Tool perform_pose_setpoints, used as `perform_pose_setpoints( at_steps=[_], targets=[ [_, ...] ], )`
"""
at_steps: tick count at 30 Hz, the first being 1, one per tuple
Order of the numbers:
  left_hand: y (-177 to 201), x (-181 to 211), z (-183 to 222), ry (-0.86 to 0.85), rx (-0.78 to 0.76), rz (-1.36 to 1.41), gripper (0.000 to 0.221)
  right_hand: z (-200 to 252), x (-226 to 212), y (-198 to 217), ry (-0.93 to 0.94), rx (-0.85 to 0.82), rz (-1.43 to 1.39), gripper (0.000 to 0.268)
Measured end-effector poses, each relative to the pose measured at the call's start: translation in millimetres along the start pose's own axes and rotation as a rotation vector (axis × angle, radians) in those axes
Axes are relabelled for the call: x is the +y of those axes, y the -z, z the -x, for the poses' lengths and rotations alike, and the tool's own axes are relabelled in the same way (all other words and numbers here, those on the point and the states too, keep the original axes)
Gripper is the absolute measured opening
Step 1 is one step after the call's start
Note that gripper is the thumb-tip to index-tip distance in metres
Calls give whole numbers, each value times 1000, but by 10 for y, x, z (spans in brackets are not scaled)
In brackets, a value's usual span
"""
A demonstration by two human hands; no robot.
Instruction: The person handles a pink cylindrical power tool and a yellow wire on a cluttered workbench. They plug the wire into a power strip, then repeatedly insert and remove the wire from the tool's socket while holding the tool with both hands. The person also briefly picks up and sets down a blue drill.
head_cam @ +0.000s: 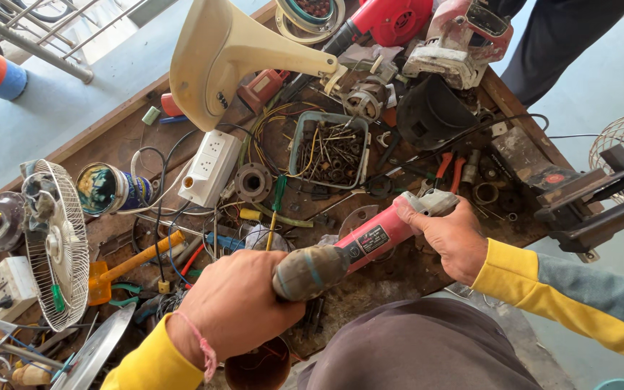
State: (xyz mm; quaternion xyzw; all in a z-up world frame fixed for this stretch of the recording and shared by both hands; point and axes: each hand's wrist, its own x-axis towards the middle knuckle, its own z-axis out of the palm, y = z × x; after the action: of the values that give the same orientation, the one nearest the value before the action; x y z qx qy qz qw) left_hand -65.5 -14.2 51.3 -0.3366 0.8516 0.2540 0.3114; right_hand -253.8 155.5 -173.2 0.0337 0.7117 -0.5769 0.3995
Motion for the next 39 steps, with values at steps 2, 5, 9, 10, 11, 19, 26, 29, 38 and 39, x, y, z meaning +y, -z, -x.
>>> perform_pose_setpoints(
  at_steps=[2, 5, 9, 10, 11, 19, 26, 29, 38, 39],
  targets=[
    [53, 60, 8, -10, 6, -16, 29, 4, -8, -8, -5, -8, -14, 31],
    [95, 76, 33, -8, -9, 6, 29, -32, -6, -6, -42, -8, -33, 29],
    [94, 40, 62, -37, -8, 0, 29, -184, 13, 209, -272, -55, -50, 22],
    [88, 27, 63, -29, -11, -4, 29, -234, 17, 336, -320, -49, -79, 19],
    [81, 10, 65, -21, -15, -7, 28, -273, 36, 464, -368, -43, -108, 18],
    [-53, -143, 90, -33, 16, 47, 26, 175, 699, 38, -708, -153, -97, 45],
    [-234, -353, 142, -199, 114, 201, 26, 339, 604, -927, -702, -263, -183, 35],
    [-357, -562, 192, -146, 73, 316, 24, 340, 562, -909, -706, -247, -186, 22],
    [-923, -1659, -257, 129, 550, 339, 42, 485, 484, -779, -717, -147, -126, 21],
    [-1042, -1793, -401, 135, 592, 199, 45, 470, 526, -700, -707, -146, -150, 21]
  ],
)
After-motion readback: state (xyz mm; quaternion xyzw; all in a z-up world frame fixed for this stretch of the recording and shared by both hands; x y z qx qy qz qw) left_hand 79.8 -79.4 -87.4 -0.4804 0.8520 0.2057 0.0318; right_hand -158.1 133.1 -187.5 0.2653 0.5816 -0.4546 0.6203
